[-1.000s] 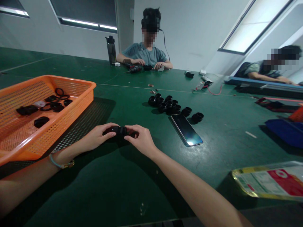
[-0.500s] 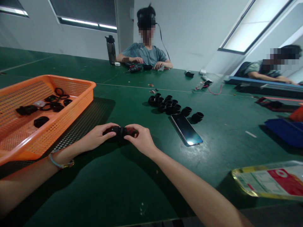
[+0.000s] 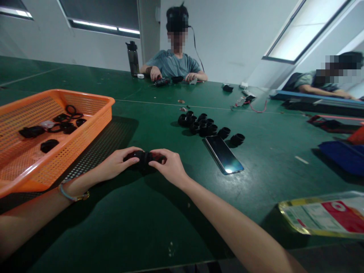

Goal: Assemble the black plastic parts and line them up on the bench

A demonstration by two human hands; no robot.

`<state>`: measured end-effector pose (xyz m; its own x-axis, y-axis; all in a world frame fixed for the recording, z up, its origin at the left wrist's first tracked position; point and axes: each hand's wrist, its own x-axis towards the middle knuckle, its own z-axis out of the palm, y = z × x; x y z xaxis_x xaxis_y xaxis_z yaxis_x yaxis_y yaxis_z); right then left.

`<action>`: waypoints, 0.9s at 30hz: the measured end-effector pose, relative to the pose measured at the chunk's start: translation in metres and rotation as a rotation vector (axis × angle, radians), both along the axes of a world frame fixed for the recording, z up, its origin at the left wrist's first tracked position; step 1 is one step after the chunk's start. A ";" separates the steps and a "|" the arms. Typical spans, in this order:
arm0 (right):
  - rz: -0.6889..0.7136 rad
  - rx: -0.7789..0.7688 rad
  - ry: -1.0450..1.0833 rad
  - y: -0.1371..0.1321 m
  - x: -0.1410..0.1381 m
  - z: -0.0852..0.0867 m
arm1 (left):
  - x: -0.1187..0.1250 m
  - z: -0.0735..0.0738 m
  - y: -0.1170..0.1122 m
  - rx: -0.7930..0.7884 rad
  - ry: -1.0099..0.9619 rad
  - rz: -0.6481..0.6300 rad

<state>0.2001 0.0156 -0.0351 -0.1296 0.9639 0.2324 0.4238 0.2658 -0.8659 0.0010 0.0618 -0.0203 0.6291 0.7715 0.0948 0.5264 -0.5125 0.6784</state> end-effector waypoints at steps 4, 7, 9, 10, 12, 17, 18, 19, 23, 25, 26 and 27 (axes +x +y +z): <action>-0.003 -0.007 -0.008 0.000 0.000 0.001 | 0.000 0.000 0.000 -0.010 -0.007 -0.002; -0.006 -0.013 -0.006 0.000 0.000 0.003 | 0.000 0.000 0.000 -0.016 -0.009 0.000; -0.004 -0.015 -0.003 0.000 0.000 0.003 | 0.000 0.000 0.000 -0.019 -0.008 -0.001; -0.003 -0.016 -0.001 0.000 0.000 0.003 | 0.000 0.000 0.000 -0.020 -0.007 -0.003; 0.005 -0.017 -0.001 -0.001 0.000 0.003 | 0.000 0.000 0.000 -0.021 -0.006 -0.004; 0.008 0.013 -0.019 -0.001 0.001 0.001 | 0.000 0.000 0.000 -0.026 -0.011 -0.008; 0.002 0.020 -0.017 0.000 0.000 0.000 | 0.000 0.000 0.000 -0.026 -0.009 -0.006; -0.003 0.027 -0.012 0.000 0.000 -0.001 | 0.000 0.000 0.000 -0.026 -0.005 -0.004; -0.019 0.049 0.001 0.001 -0.001 -0.002 | 0.000 0.000 0.000 -0.030 0.001 0.002; -0.030 0.037 0.005 0.000 -0.002 -0.001 | 0.001 0.000 0.000 -0.032 0.004 0.002; -0.036 0.025 0.014 0.000 -0.002 0.000 | 0.001 0.000 0.000 -0.030 0.006 0.003; -0.042 0.010 0.029 0.000 -0.002 0.001 | 0.001 -0.001 0.000 -0.029 0.008 0.003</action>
<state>0.1978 0.0153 -0.0342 -0.0823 0.9659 0.2455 0.4095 0.2573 -0.8753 0.0019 0.0617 -0.0208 0.6273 0.7759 0.0673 0.5337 -0.4912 0.6884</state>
